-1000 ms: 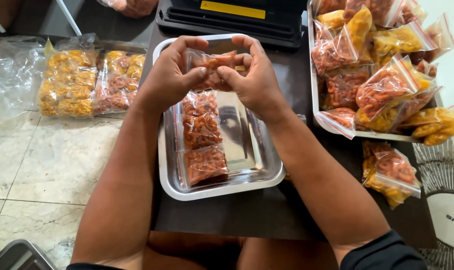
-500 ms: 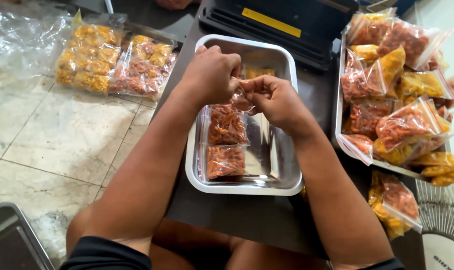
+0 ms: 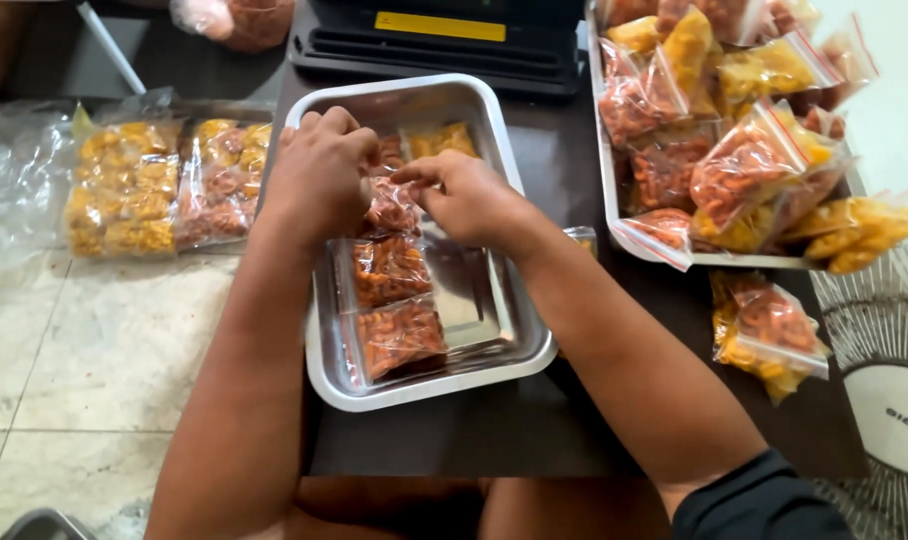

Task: The person organizes small zip-lock bags containing snacks into a metal tray.

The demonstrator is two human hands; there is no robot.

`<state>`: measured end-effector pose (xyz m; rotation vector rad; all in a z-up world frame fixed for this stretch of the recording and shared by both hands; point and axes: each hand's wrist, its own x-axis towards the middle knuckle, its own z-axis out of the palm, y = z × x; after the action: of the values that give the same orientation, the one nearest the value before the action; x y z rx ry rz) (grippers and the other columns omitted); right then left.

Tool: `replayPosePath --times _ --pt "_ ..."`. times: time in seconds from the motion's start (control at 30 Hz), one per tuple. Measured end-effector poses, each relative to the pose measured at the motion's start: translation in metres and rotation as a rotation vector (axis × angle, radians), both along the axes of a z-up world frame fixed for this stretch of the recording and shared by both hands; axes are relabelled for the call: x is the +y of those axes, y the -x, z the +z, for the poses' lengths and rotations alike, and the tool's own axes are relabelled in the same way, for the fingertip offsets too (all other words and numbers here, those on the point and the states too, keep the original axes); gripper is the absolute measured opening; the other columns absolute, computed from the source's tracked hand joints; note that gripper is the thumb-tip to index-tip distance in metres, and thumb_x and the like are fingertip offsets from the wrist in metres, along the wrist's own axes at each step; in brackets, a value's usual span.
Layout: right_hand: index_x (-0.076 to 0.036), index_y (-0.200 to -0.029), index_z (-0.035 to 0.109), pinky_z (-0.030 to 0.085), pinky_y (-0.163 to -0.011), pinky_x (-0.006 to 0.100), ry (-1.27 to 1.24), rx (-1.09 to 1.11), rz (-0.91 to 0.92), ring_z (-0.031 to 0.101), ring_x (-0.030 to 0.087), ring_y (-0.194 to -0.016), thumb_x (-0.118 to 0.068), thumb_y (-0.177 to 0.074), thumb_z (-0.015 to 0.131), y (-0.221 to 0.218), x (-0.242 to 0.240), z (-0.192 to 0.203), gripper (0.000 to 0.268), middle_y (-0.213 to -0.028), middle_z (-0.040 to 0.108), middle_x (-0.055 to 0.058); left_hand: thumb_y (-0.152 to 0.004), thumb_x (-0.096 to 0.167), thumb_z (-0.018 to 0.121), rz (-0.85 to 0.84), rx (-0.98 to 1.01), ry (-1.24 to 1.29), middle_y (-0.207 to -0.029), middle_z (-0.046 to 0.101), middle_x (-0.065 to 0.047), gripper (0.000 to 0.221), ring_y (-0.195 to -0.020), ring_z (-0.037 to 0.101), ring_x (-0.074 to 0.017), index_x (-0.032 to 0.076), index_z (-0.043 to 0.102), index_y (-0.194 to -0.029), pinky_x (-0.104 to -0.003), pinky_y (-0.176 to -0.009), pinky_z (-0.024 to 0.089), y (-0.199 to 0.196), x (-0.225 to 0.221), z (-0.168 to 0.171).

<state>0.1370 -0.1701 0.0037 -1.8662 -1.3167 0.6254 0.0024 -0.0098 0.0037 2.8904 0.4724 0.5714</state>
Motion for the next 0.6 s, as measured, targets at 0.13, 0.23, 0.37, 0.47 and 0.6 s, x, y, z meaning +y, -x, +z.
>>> replayPosePath --times 0.13,0.23,0.37,0.47,0.6 --pt "-0.006 -0.117 0.071 0.058 -0.086 0.031 -0.032 0.076 -0.031 0.073 0.016 -0.098 -0.014 -0.095 0.067 -0.007 0.006 -0.014 0.023 -0.108 0.076 0.010 -0.083 0.017 0.068 -0.110 -0.071 0.064 -0.110 0.069 -0.005 0.014 -0.110 0.059 -0.0298 0.015 0.078 -0.093 -0.043 -0.101 0.044 0.001 0.000 0.002" --pt "-0.005 -0.118 0.072 0.056 -0.085 0.031 0.020 0.079 0.036 0.072 0.017 -0.096 -0.014 -0.096 0.064 0.001 0.000 -0.005 0.025 -0.104 0.078 0.011 -0.087 0.030 0.071 -0.120 0.025 0.075 -0.104 0.069 -0.005 0.018 -0.105 0.060 -0.0306 0.017 0.080 -0.096 -0.044 -0.098 0.043 0.003 -0.004 0.010" --pt "-0.004 -0.120 0.070 0.057 -0.090 0.034 -0.032 0.098 0.020 0.073 0.019 -0.104 -0.020 -0.095 0.064 -0.002 -0.004 0.002 0.030 -0.112 0.077 0.010 -0.087 0.035 0.069 -0.100 0.139 0.080 -0.104 0.069 -0.006 0.024 -0.105 0.062 -0.0299 0.019 0.081 -0.100 -0.046 -0.096 0.043 0.004 -0.009 0.017" --pt "-0.001 -0.118 0.070 0.051 -0.101 0.042 -0.183 -0.478 0.103 0.065 0.033 -0.115 -0.024 -0.095 0.072 -0.010 -0.029 0.039 0.032 -0.119 0.072 0.018 -0.088 0.038 0.067 -0.074 0.183 0.133 -0.103 0.070 -0.006 0.026 -0.106 0.063 -0.0284 0.022 0.080 -0.104 -0.047 -0.097 0.043 -0.001 -0.012 0.016" --pt "-0.004 -0.134 0.064 0.053 -0.094 0.042 -0.082 -0.568 0.104 0.067 0.032 -0.113 -0.033 -0.089 0.077 -0.023 -0.097 0.128 0.055 -0.126 0.071 0.017 -0.089 0.037 0.066 -0.068 0.131 0.066 -0.107 0.069 -0.007 0.025 -0.108 0.062 -0.0302 0.020 0.080 -0.099 -0.047 -0.096 0.044 0.000 -0.013 0.012"
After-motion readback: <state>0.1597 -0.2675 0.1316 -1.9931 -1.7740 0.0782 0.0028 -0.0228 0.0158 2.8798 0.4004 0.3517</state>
